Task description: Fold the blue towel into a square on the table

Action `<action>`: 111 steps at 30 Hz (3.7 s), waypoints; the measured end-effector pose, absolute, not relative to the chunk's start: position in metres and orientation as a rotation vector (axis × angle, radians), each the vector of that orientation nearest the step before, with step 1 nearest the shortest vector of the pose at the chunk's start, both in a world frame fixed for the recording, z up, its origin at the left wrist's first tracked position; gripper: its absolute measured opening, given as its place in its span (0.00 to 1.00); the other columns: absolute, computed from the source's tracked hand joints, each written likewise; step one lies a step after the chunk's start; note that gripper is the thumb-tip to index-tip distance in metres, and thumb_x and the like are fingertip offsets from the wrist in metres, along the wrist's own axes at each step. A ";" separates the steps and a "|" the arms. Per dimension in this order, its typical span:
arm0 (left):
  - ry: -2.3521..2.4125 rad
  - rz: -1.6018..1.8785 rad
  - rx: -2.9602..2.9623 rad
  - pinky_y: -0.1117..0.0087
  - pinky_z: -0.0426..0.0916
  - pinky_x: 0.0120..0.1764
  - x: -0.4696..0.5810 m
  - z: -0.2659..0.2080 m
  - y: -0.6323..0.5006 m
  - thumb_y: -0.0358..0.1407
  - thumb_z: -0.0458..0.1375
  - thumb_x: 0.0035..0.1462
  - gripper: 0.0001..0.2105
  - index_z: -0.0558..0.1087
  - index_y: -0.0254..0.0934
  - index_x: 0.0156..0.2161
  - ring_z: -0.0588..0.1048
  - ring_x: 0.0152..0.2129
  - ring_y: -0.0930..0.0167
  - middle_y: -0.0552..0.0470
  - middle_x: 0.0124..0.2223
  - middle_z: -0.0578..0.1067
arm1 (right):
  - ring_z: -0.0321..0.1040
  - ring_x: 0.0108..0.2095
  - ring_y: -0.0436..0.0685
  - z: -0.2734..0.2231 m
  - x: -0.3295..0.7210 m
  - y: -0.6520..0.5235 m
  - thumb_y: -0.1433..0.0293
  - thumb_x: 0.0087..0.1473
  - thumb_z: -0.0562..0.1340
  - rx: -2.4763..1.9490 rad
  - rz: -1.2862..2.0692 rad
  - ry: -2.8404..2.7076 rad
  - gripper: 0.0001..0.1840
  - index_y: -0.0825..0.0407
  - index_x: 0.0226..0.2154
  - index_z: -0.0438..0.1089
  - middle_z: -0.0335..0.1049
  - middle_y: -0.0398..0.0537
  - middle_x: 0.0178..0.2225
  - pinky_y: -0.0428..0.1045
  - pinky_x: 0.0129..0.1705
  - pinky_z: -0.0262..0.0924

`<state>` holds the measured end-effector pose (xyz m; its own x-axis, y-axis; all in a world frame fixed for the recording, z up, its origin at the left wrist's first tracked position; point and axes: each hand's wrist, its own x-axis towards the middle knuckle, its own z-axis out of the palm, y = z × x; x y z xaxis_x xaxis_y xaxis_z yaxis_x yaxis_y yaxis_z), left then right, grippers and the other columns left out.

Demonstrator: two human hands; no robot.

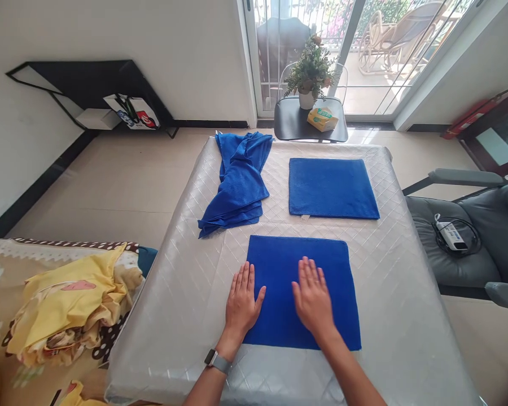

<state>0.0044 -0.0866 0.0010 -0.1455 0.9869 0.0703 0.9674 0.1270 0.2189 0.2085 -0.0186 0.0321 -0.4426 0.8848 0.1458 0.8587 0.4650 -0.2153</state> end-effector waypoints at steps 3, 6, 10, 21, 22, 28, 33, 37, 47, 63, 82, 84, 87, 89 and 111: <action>2.284 0.335 2.019 0.51 0.55 0.67 0.003 -0.002 -0.087 0.45 0.46 0.69 0.35 0.34 0.36 0.72 0.50 0.69 0.60 0.42 0.73 0.48 | 0.38 0.71 0.60 0.022 0.158 -0.022 0.63 0.69 0.47 -1.401 0.269 -2.512 0.36 0.55 0.71 0.30 0.41 0.52 0.71 0.60 0.70 0.38; 2.280 0.337 2.033 0.51 0.54 0.67 0.003 -0.003 -0.088 0.45 0.46 0.69 0.35 0.35 0.36 0.72 0.51 0.69 0.60 0.42 0.73 0.48 | 0.38 0.71 0.60 0.009 0.145 -0.024 0.61 0.69 0.46 -1.379 0.309 -2.537 0.35 0.55 0.71 0.32 0.40 0.51 0.71 0.59 0.70 0.38; 2.279 0.344 2.007 0.52 0.53 0.67 0.004 -0.001 -0.087 0.46 0.46 0.69 0.35 0.37 0.35 0.72 0.51 0.69 0.60 0.41 0.73 0.49 | 0.38 0.71 0.61 0.001 0.187 -0.018 0.61 0.69 0.47 -1.485 0.227 -2.528 0.35 0.55 0.71 0.32 0.40 0.52 0.71 0.61 0.70 0.36; 2.301 0.364 1.987 0.49 0.55 0.67 -0.002 0.021 -0.077 0.47 0.44 0.69 0.35 0.34 0.35 0.72 0.54 0.68 0.59 0.41 0.71 0.53 | 0.36 0.72 0.63 0.011 0.306 0.012 0.60 0.70 0.40 -1.840 0.017 -2.352 0.34 0.57 0.71 0.31 0.43 0.58 0.71 0.63 0.70 0.39; 2.307 0.385 1.988 0.49 0.55 0.67 0.000 0.024 -0.072 0.46 0.44 0.69 0.35 0.34 0.35 0.72 0.52 0.68 0.59 0.41 0.71 0.53 | 0.35 0.72 0.62 0.016 0.293 0.011 0.61 0.70 0.41 -1.818 0.025 -2.345 0.34 0.57 0.71 0.31 0.42 0.58 0.71 0.63 0.70 0.39; 2.100 0.422 2.131 0.51 0.52 0.68 0.009 0.013 -0.018 0.45 0.40 0.70 0.32 0.38 0.32 0.72 0.47 0.70 0.61 0.41 0.72 0.50 | 0.34 0.72 0.60 0.026 0.173 0.009 0.65 0.70 0.44 -1.522 0.218 -2.450 0.33 0.57 0.71 0.33 0.40 0.53 0.71 0.60 0.70 0.37; 2.095 0.347 2.166 0.50 0.50 0.68 0.007 -0.005 0.001 0.48 0.39 0.70 0.33 0.42 0.29 0.71 0.47 0.70 0.61 0.38 0.72 0.51 | 0.35 0.72 0.59 0.004 0.134 0.015 0.67 0.69 0.44 -1.462 0.334 -2.480 0.31 0.58 0.71 0.40 0.41 0.52 0.71 0.60 0.71 0.36; 2.130 0.327 2.146 0.52 0.51 0.68 0.008 -0.003 -0.001 0.49 0.41 0.69 0.34 0.42 0.29 0.71 0.49 0.69 0.60 0.40 0.72 0.51 | 0.36 0.72 0.60 -0.002 0.164 0.024 0.63 0.69 0.45 -1.502 0.269 -2.490 0.33 0.57 0.71 0.40 0.41 0.53 0.71 0.61 0.71 0.36; 2.160 0.403 2.071 0.51 0.50 0.68 -0.006 -0.001 0.009 0.49 0.41 0.70 0.32 0.41 0.37 0.72 0.51 0.69 0.61 0.45 0.72 0.51 | 0.39 0.71 0.59 -0.005 0.297 0.074 0.60 0.70 0.41 -1.846 0.061 -2.434 0.34 0.53 0.71 0.29 0.41 0.50 0.72 0.60 0.70 0.39; 2.137 0.327 2.141 0.51 0.49 0.68 -0.024 -0.004 0.010 0.43 0.41 0.70 0.29 0.47 0.35 0.71 0.45 0.70 0.62 0.43 0.73 0.48 | 0.35 0.72 0.59 0.009 0.125 0.029 0.63 0.69 0.47 -1.327 0.361 -2.551 0.33 0.57 0.71 0.42 0.40 0.52 0.71 0.59 0.71 0.36; 2.166 0.427 2.101 0.49 0.52 0.67 -0.019 -0.002 0.012 0.46 0.43 0.69 0.30 0.46 0.35 0.71 0.46 0.70 0.60 0.40 0.73 0.48 | 0.38 0.71 0.57 -0.007 0.302 0.089 0.61 0.69 0.41 -1.740 0.126 -2.490 0.33 0.56 0.71 0.37 0.43 0.51 0.71 0.58 0.70 0.40; 2.163 0.439 2.101 0.48 0.53 0.67 -0.019 -0.002 0.013 0.46 0.43 0.69 0.31 0.46 0.35 0.71 0.46 0.70 0.60 0.40 0.73 0.48 | 0.39 0.71 0.56 -0.005 0.299 0.088 0.61 0.69 0.41 -1.742 0.118 -2.486 0.33 0.55 0.71 0.37 0.44 0.50 0.71 0.58 0.70 0.41; 2.159 0.451 2.095 0.48 0.53 0.67 -0.019 -0.002 0.013 0.46 0.44 0.69 0.31 0.46 0.36 0.71 0.47 0.70 0.60 0.40 0.73 0.49 | 0.40 0.71 0.56 -0.005 0.298 0.088 0.61 0.69 0.42 -1.749 0.101 -2.477 0.33 0.55 0.71 0.36 0.45 0.50 0.71 0.57 0.70 0.41; 2.159 0.457 2.090 0.49 0.53 0.67 -0.019 -0.002 0.013 0.46 0.43 0.69 0.31 0.46 0.36 0.71 0.48 0.69 0.60 0.40 0.72 0.50 | 0.40 0.71 0.56 -0.006 0.299 0.089 0.62 0.69 0.42 -1.749 0.093 -2.473 0.33 0.55 0.71 0.36 0.45 0.50 0.71 0.58 0.70 0.42; 2.186 0.398 2.095 0.52 0.51 0.68 -0.021 -0.007 0.013 0.46 0.41 0.70 0.33 0.43 0.28 0.71 0.48 0.69 0.61 0.38 0.72 0.51 | 0.37 0.71 0.58 0.001 0.151 0.035 0.62 0.69 0.45 -1.421 0.278 -2.528 0.32 0.56 0.70 0.45 0.42 0.51 0.71 0.59 0.71 0.36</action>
